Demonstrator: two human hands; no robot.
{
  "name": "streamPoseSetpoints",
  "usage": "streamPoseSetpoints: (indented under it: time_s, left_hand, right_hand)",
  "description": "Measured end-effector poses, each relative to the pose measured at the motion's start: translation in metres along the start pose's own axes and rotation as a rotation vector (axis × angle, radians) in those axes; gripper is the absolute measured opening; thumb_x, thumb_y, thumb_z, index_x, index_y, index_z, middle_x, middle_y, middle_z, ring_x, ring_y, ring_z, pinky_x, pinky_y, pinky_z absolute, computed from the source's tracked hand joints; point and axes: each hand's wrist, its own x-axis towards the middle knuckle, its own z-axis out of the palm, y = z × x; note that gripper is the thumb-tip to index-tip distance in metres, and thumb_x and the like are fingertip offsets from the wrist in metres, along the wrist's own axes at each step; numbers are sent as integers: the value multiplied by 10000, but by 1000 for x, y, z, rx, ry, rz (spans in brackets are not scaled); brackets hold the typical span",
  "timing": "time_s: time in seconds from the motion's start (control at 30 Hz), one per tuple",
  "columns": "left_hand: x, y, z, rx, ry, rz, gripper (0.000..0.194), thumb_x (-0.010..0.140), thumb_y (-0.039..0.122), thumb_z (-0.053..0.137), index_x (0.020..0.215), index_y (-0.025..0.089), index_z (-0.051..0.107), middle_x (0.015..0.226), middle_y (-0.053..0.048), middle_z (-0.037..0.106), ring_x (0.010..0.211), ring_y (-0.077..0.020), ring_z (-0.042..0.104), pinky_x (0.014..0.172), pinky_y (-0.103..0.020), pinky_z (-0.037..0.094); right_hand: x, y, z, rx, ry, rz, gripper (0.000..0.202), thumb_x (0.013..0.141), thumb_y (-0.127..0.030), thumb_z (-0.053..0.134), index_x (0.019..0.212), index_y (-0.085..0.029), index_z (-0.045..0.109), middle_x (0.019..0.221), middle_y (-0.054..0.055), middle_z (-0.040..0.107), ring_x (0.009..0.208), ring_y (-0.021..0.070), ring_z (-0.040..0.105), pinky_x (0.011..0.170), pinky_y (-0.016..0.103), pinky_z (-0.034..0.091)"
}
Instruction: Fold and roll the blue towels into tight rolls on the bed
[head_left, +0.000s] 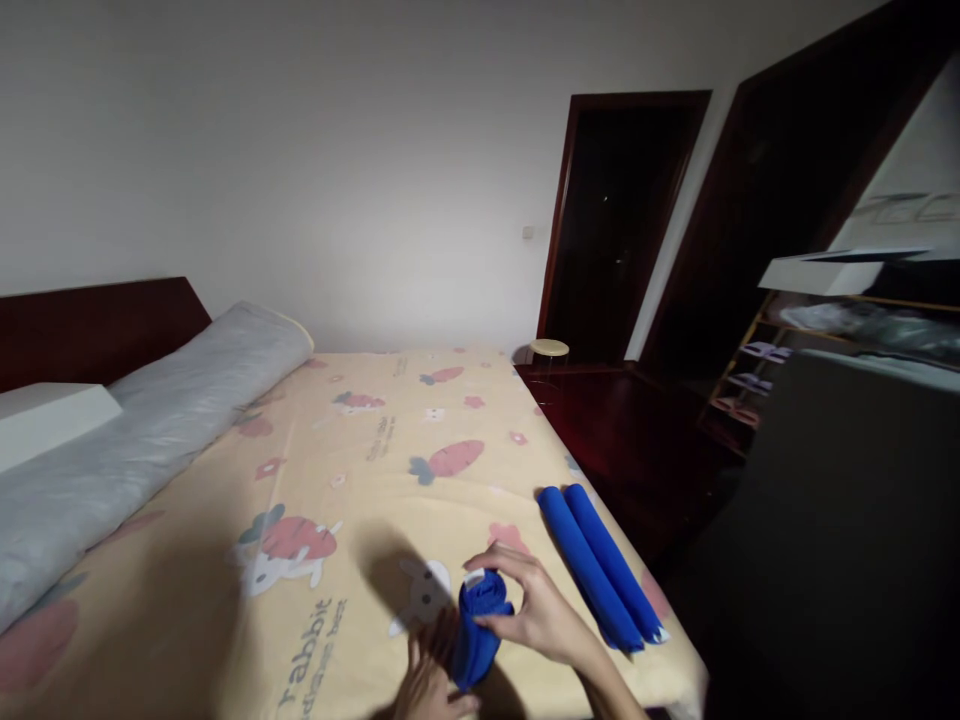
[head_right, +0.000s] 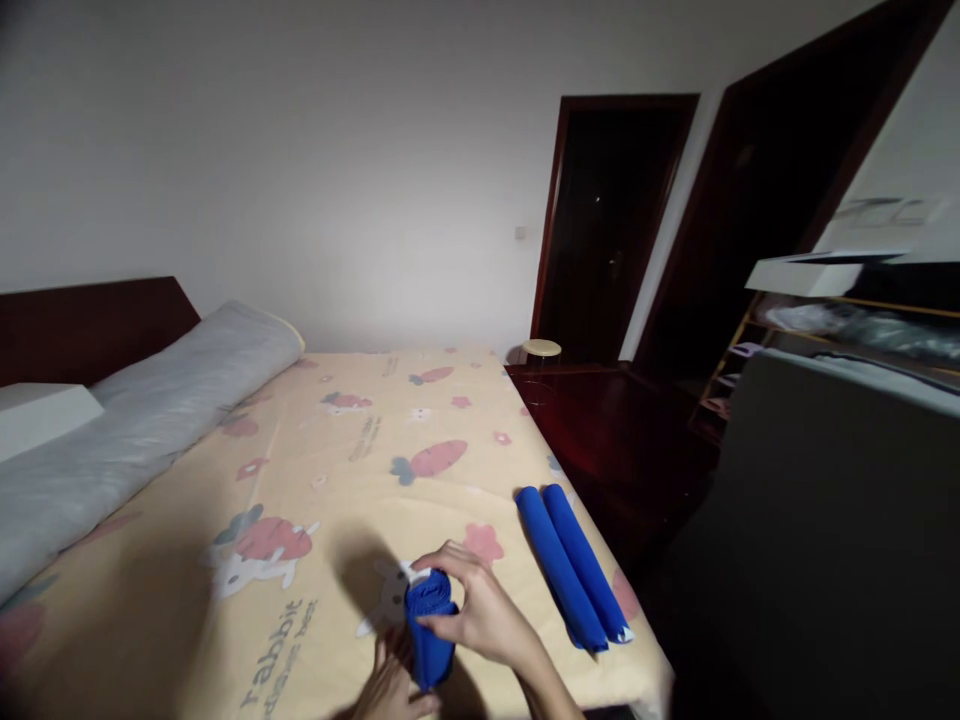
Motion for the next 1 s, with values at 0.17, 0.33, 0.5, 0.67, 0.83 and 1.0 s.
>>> streamPoseSetpoints:
  time_s: [0.17,0.33,0.5,0.67,0.83,1.0]
  left_hand:
    - [-7,2,-1,-62,-49,25,1070,711,659,580,1545,235,60,1650,-12,28,1518,-294,-7,1238,-487,4]
    - [-7,4,-6,-85,-62,75,1039,739,635,564,1533,295,-14,1639,29,-32,1519,-261,-19,1227,-469,-33]
    - [-7,4,-8,-46,-41,95,999,758,604,569,1530,322,1,1636,40,8,1519,-260,28,1228,-466,-2]
    - [-8,7,-13,11,-39,103,1003,743,544,625,1527,349,31,1630,49,41,1515,-278,87,1228,-484,47]
    - [-11,9,-15,46,19,135,926,788,505,602,1534,315,87,1628,-7,107,1504,-303,153,1217,-519,79]
    - [-9,2,-5,62,70,163,912,781,467,620,1530,347,112,1623,10,129,1495,-296,195,1212,-514,120]
  right_hand:
    - [-8,4,-49,-140,91,76,341,734,-273,721,1068,-229,670,1043,53,688,988,229,620,910,366,485]
    - [-15,30,-66,-238,159,153,264,699,-226,683,959,-269,664,985,30,705,930,252,648,860,387,515]
    - [-5,35,-109,-360,274,170,272,678,-328,697,930,-232,667,924,25,705,871,243,656,809,366,518]
    - [24,31,-168,-609,379,128,324,730,-325,637,1042,-238,651,939,21,684,847,211,646,760,322,492]
    - [36,36,-202,-785,681,110,288,819,-376,566,1060,-247,655,1008,56,638,894,211,621,803,321,471]
    - [-11,91,-175,-699,1126,312,409,882,-508,450,1108,-189,567,1133,161,603,1057,277,568,913,373,436]
